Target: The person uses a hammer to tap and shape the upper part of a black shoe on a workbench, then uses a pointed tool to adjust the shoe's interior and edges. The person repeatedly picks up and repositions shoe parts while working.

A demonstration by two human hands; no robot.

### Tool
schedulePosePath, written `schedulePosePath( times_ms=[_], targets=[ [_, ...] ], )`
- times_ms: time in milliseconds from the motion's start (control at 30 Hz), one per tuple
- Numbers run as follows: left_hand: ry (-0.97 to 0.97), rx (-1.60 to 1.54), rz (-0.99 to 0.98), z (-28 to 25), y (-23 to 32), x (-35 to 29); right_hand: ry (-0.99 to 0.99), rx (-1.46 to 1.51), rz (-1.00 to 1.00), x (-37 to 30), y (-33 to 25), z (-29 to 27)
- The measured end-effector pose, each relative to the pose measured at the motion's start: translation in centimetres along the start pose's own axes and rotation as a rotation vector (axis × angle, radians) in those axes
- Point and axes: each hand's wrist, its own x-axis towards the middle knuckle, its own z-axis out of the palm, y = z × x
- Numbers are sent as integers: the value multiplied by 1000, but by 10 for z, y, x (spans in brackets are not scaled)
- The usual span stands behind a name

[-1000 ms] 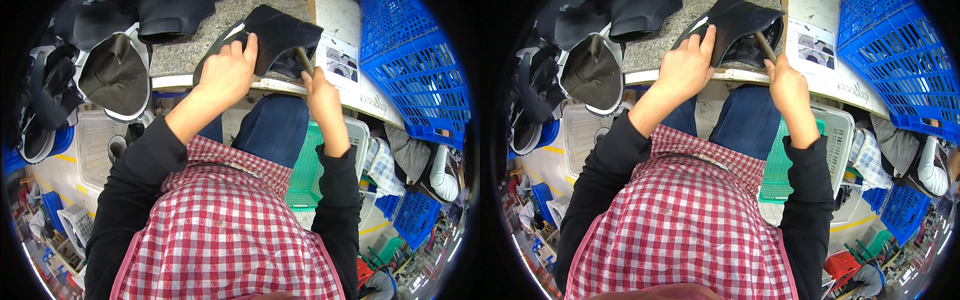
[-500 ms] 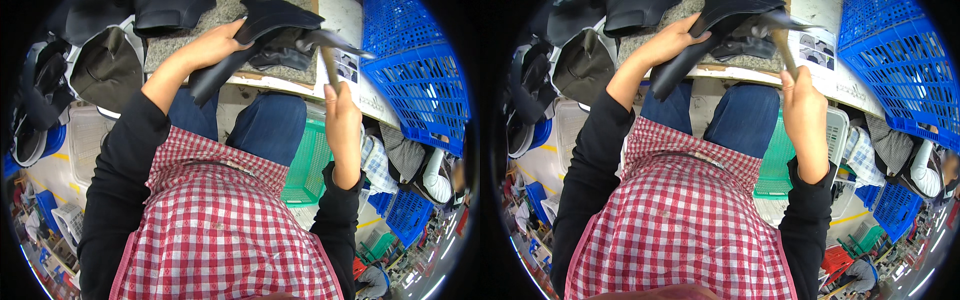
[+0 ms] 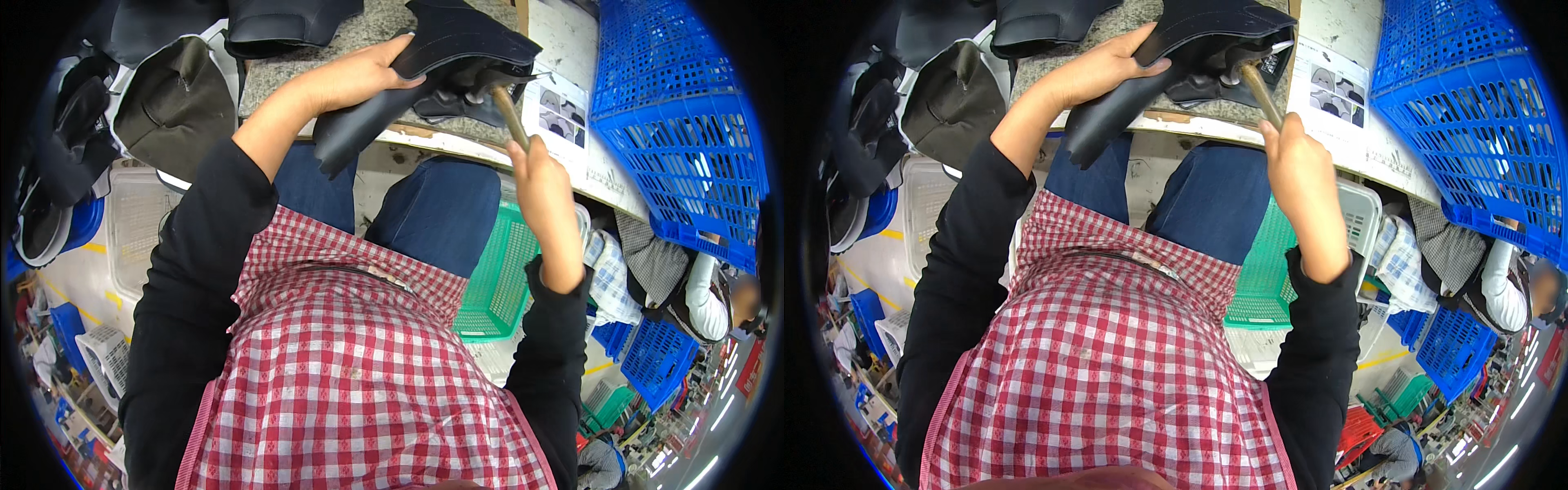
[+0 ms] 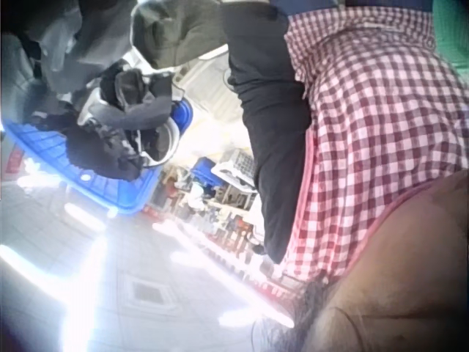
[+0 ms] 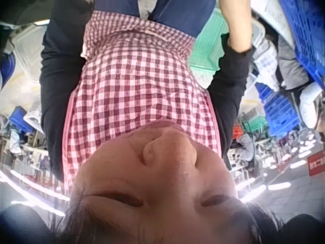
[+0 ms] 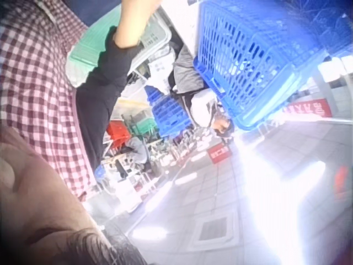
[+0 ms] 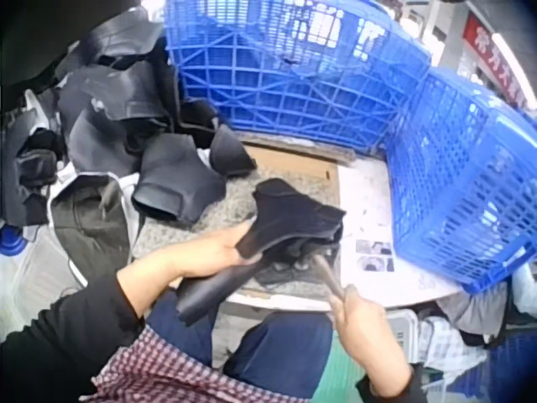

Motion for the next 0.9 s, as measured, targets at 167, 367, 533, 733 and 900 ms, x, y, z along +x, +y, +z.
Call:
schedulePosePath(
  times_ms=[167,367,533,733,900],
  targets=[
    [41,-89,-11,7,-10,4,38,311,61,-8,-13,3],
    [6,-125,13,10,-14,5,57,12,-64,-10,-16,5],
    [72,-108,28,12,-12,3,-104,214,-124,-19,-24,12],
    [43,-157,-5,12,-10,2,34,274,161,-35,-21,8],
    [64,-50,-32,9,-10,2,-41,175,-32,-41,-18,13]
  ],
)
